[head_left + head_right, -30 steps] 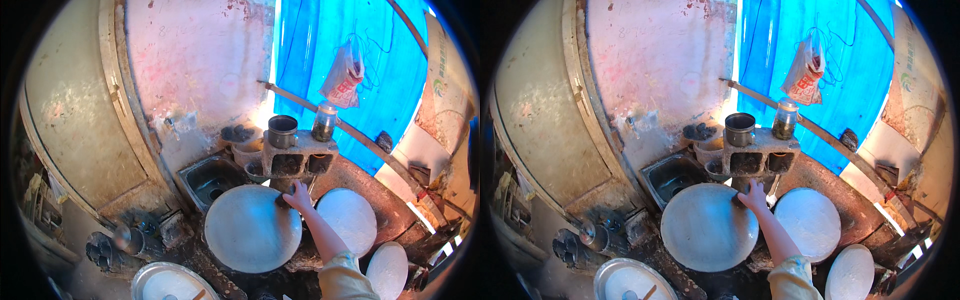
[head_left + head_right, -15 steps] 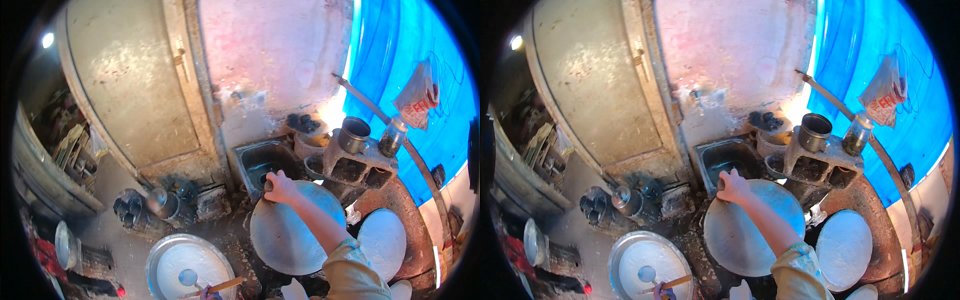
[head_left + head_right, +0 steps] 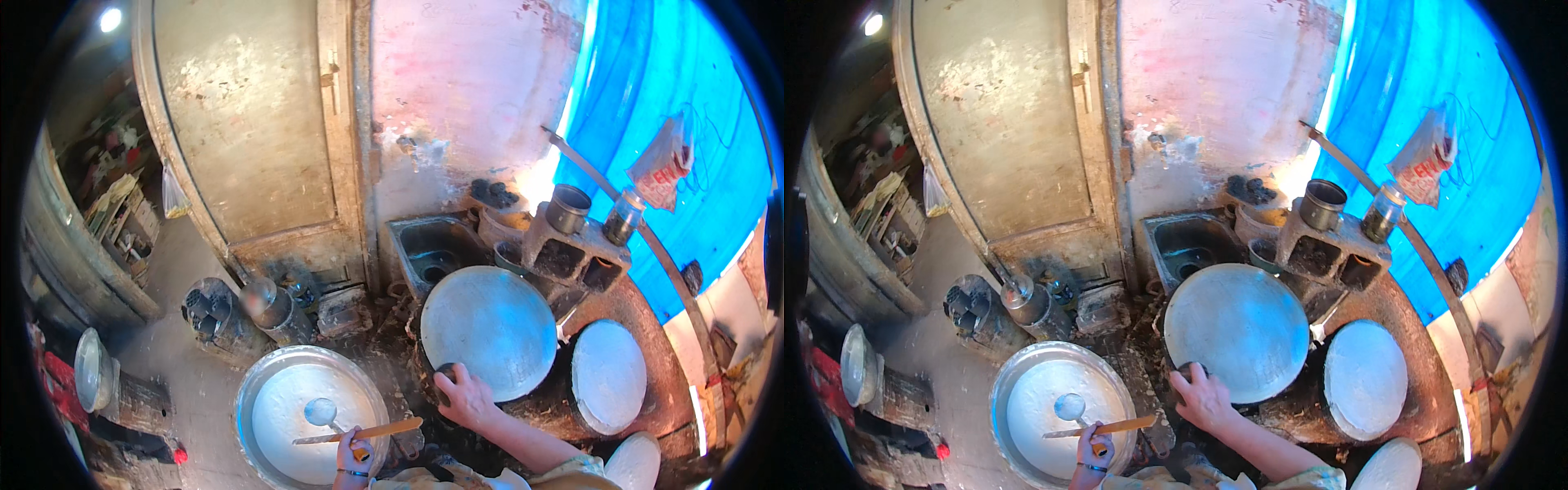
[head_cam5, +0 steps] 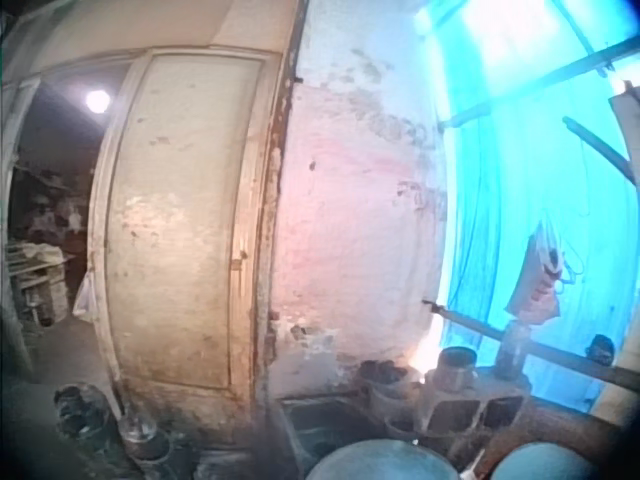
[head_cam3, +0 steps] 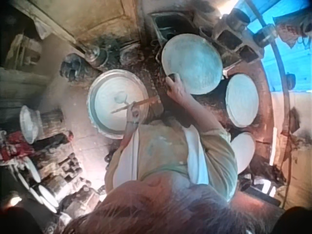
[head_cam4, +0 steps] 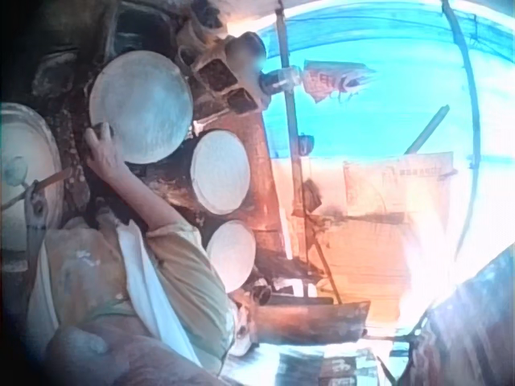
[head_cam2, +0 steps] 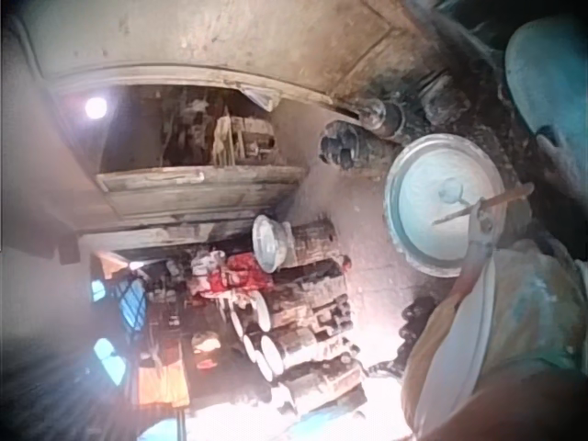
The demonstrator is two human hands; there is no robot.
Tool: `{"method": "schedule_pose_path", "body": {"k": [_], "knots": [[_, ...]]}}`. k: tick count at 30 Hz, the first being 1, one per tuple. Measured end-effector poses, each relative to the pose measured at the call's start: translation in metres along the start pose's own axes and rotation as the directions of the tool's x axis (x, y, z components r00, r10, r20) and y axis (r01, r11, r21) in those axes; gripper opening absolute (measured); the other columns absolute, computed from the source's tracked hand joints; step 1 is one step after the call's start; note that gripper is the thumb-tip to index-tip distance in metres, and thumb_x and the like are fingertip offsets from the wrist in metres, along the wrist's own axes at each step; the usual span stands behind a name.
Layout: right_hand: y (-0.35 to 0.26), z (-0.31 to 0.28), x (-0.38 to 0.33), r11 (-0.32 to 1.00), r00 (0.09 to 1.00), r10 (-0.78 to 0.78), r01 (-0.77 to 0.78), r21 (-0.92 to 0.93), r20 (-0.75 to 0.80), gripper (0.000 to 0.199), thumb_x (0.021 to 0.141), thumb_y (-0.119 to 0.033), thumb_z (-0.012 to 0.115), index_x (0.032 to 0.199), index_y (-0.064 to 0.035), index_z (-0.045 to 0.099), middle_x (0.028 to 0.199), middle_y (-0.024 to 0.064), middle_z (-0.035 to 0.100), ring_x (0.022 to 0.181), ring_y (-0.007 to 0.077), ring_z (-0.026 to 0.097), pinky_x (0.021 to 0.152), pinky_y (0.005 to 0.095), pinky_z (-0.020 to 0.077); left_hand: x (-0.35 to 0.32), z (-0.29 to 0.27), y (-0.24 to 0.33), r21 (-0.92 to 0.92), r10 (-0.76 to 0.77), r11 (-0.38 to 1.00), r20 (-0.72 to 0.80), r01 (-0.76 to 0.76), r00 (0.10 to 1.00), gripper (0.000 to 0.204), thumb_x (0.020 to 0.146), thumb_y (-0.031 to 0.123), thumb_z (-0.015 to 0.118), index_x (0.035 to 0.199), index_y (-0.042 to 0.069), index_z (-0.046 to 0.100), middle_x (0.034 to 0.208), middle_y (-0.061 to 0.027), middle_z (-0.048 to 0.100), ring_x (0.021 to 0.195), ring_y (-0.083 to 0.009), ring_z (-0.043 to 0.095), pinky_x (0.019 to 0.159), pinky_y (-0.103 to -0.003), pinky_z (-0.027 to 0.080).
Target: The person prepares thin flatbread by pouring batter onto several hot circular pans, spreading it with a wooden tool, and flipping the cooked bread by hand and with a thin stick. They manage multiple pans simultaneously, scraping pans clean and reapplying batter in a continuous cycle.
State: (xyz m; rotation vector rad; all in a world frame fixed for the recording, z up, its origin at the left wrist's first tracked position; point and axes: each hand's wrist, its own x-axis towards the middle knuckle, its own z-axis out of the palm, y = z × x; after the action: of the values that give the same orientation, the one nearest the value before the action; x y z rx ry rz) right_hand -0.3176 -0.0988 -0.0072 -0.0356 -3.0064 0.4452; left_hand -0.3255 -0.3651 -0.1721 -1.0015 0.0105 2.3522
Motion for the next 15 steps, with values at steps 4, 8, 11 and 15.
{"method": "schedule_pose_path", "body": {"k": [4, 8, 11, 15], "knots": [[0.029, 0.011, -0.070, 0.984, 0.939, 0.177, -0.175, 0.032, -0.295, 0.044, 0.060, -0.018, 0.070, 0.100, -0.0184, 0.053, 0.105, 0.0149, 0.047, 0.078, 0.0342, 0.058, 0.062, 0.0425, 0.0507, -0.002, 0.001, 0.001, 0.023, -0.082, 0.996, 0.034, 0.081, 0.996, 0.006, 0.086, 0.013, 0.052, 0.084, 0.007, 0.054, 0.062, 0.0035, 0.047, 0.044, -0.0033, 0.041, 0.041, -0.013, 0.040], [0.075, 0.007, -0.102, 0.885, 0.748, 0.466, -0.402, 0.236, -0.473, 0.046, 0.060, -0.018, 0.070, 0.102, -0.0124, 0.052, 0.101, 0.0149, 0.047, 0.086, 0.0352, 0.055, 0.068, 0.0420, 0.0493, 0.001, -0.005, 0.008, 0.017, -0.079, 0.997, -0.037, 0.079, 0.996, 0.007, 0.084, 0.013, 0.054, 0.081, 0.007, 0.057, 0.060, 0.0011, 0.049, 0.043, -0.0030, 0.043, 0.041, -0.012, 0.042], [0.129, -0.002, -0.114, 0.787, 0.564, 0.611, -0.508, 0.350, -0.555, 0.048, 0.060, -0.016, 0.068, 0.104, -0.0091, 0.050, 0.098, 0.0162, 0.047, 0.086, 0.0355, 0.053, 0.072, 0.0407, 0.0465, 0.010, 0.006, 0.000, 0.112, -0.064, 0.991, -0.075, 0.072, 0.995, 0.007, 0.084, 0.013, 0.054, 0.081, 0.007, 0.057, 0.060, 0.0011, 0.049, 0.043, -0.0029, 0.043, 0.041, -0.013, 0.042], [0.207, -0.023, -0.082, 0.668, 0.472, 0.739, -0.605, 0.433, -0.480, 0.051, 0.060, -0.021, 0.067, 0.107, -0.0087, 0.050, 0.098, 0.0189, 0.049, 0.088, 0.0378, 0.052, 0.077, 0.0415, 0.0447, 0.019, 0.021, -0.007, 0.210, -0.005, 0.977, -0.107, 0.028, 0.994, 0.007, 0.084, 0.013, 0.055, 0.081, 0.007, 0.057, 0.060, 0.0013, 0.049, 0.043, -0.0029, 0.043, 0.041, -0.013, 0.041]]}}
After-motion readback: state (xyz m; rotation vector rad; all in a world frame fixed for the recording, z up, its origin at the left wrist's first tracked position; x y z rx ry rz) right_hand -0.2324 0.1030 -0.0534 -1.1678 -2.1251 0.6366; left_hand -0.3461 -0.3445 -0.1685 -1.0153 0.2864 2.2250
